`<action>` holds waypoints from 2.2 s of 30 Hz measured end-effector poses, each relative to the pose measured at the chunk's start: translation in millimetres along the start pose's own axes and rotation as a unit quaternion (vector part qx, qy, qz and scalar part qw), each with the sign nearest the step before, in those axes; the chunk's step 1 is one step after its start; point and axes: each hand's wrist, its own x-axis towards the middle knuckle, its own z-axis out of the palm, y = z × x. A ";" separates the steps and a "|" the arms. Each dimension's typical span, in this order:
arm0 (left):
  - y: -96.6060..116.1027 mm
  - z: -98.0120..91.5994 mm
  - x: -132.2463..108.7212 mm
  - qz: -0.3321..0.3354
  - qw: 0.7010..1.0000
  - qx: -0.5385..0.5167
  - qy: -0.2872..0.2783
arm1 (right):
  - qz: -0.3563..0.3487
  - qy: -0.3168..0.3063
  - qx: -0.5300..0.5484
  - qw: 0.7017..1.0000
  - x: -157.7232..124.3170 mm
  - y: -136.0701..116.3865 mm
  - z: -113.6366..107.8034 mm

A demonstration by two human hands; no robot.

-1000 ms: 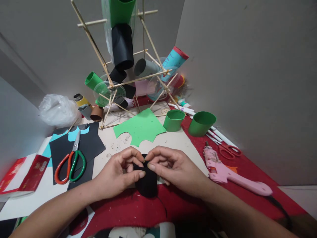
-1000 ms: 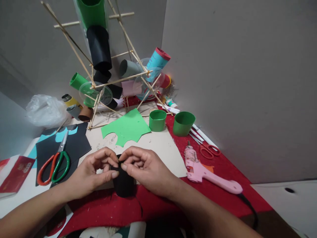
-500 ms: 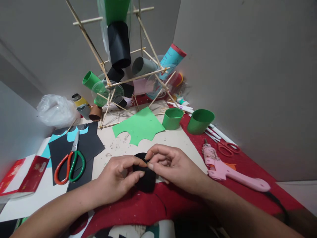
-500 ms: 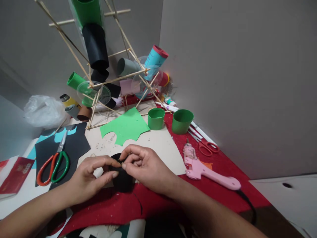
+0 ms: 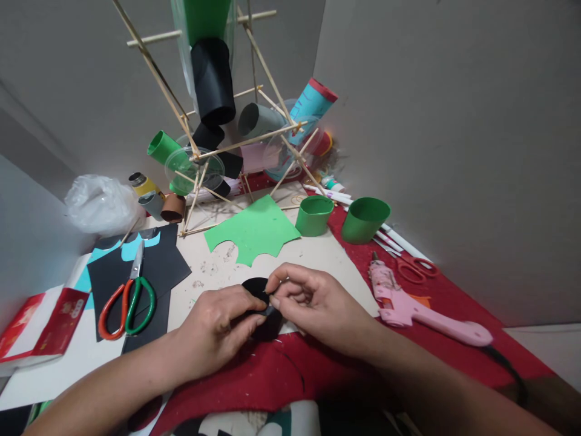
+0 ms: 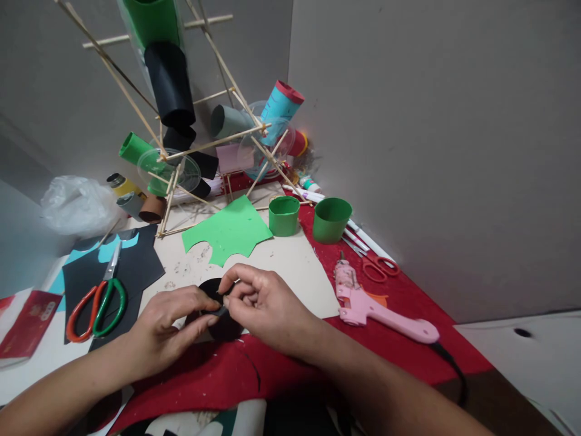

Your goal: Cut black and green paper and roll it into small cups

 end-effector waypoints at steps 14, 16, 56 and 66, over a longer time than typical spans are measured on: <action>5.5 -10.8 6.5 -0.105 0.994 -0.039 -0.005 | -0.202 0.008 -0.262 0.944 -4.9 -1.4 -7.1; 5.2 -10.6 6.3 -0.118 0.992 -0.040 -0.013 | -0.210 0.011 -0.274 0.938 -4.6 -0.8 -6.3; 5.6 -13.6 8.6 -0.100 0.993 -0.053 -0.033 | -0.250 -0.015 -0.365 0.897 -3.4 2.7 -10.1; 1.6 -15.7 6.9 -0.083 0.994 -0.041 -0.051 | -0.289 -0.012 -0.375 0.881 -4.6 6.6 -9.9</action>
